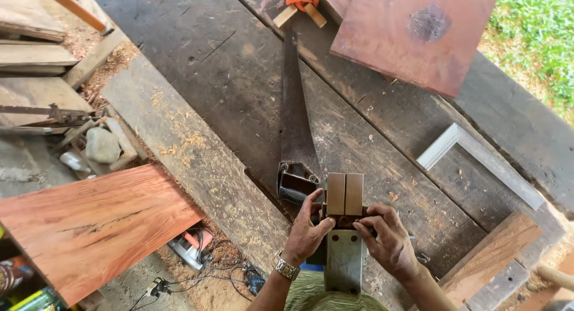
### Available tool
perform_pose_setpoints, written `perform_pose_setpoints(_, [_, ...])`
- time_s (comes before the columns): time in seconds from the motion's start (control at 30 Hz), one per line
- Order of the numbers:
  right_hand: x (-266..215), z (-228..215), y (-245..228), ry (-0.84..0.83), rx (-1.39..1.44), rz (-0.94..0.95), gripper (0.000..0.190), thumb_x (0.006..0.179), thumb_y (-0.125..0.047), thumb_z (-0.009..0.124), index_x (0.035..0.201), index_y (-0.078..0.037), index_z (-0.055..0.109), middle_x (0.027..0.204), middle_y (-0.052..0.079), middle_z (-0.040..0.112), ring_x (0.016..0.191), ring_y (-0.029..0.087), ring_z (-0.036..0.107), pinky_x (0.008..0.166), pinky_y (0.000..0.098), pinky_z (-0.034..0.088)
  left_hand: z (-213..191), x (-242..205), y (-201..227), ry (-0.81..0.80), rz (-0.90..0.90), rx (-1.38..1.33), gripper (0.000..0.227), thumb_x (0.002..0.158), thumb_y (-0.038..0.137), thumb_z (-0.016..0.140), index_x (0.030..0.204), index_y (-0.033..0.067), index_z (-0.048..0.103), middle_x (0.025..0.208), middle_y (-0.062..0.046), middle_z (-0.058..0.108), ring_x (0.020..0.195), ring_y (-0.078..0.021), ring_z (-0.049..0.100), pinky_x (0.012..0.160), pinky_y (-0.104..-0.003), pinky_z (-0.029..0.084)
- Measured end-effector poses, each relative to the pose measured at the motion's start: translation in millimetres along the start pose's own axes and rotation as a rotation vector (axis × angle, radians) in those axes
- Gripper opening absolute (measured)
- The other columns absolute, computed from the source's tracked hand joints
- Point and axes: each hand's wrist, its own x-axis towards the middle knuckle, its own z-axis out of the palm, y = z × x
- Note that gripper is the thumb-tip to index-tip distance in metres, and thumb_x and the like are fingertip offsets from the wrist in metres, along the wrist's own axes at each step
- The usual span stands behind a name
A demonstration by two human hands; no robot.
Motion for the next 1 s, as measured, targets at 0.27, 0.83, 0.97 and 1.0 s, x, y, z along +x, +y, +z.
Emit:
perform_pose_setpoints(0.27, [5, 0, -7, 0.008, -0.013, 0.015, 0.023, 0.083, -0.009, 0.078, 0.103, -0.002, 0.069, 0.113, 0.011, 0.058, 0.101, 0.026, 0.065, 0.079, 0.0359, 0.060, -3, 7, 2, -0.032, 0.080, 0.025, 0.073, 0.088, 0.021, 0.072, 0.153, 0.0105, 0.039, 0.146, -0.014, 0.056, 0.135, -0.0264, 0.057, 0.106, -0.043, 0.052])
perform_pose_setpoints(0.83, [23, 3, -7, -0.042, -0.057, 0.124, 0.021, 0.084, -0.014, 0.080, 0.097, -0.005, 0.067, 0.109, 0.011, 0.058, 0.095, 0.027, 0.066, 0.074, 0.0364, 0.059, -20, 40, 6, -0.151, 0.021, 0.011, 0.068, 0.089, 0.020, 0.069, 0.151, 0.0071, 0.045, 0.145, -0.014, 0.060, 0.133, -0.0236, 0.058, 0.107, -0.039, 0.050])
perform_pose_setpoints(0.97, [17, 1, -11, -0.029, -0.043, 0.052, 0.021, 0.086, -0.012, 0.076, 0.105, -0.005, 0.069, 0.107, 0.010, 0.058, 0.094, 0.026, 0.067, 0.073, 0.0363, 0.060, -19, 31, 5, -0.133, 0.085, 0.041, 0.068, 0.088, 0.020, 0.070, 0.150, 0.0059, 0.046, 0.146, -0.015, 0.059, 0.135, -0.0253, 0.055, 0.110, -0.040, 0.045])
perform_pose_setpoints(1.0, [16, 2, -10, -0.021, -0.041, 0.046, 0.019, 0.087, -0.012, 0.075, 0.104, -0.006, 0.069, 0.107, 0.010, 0.059, 0.094, 0.026, 0.067, 0.074, 0.0364, 0.060, -18, 31, 9, -0.139, 0.069, 0.000, 0.069, 0.087, 0.020, 0.070, 0.150, 0.0064, 0.046, 0.146, -0.014, 0.059, 0.135, -0.0250, 0.056, 0.109, -0.040, 0.047])
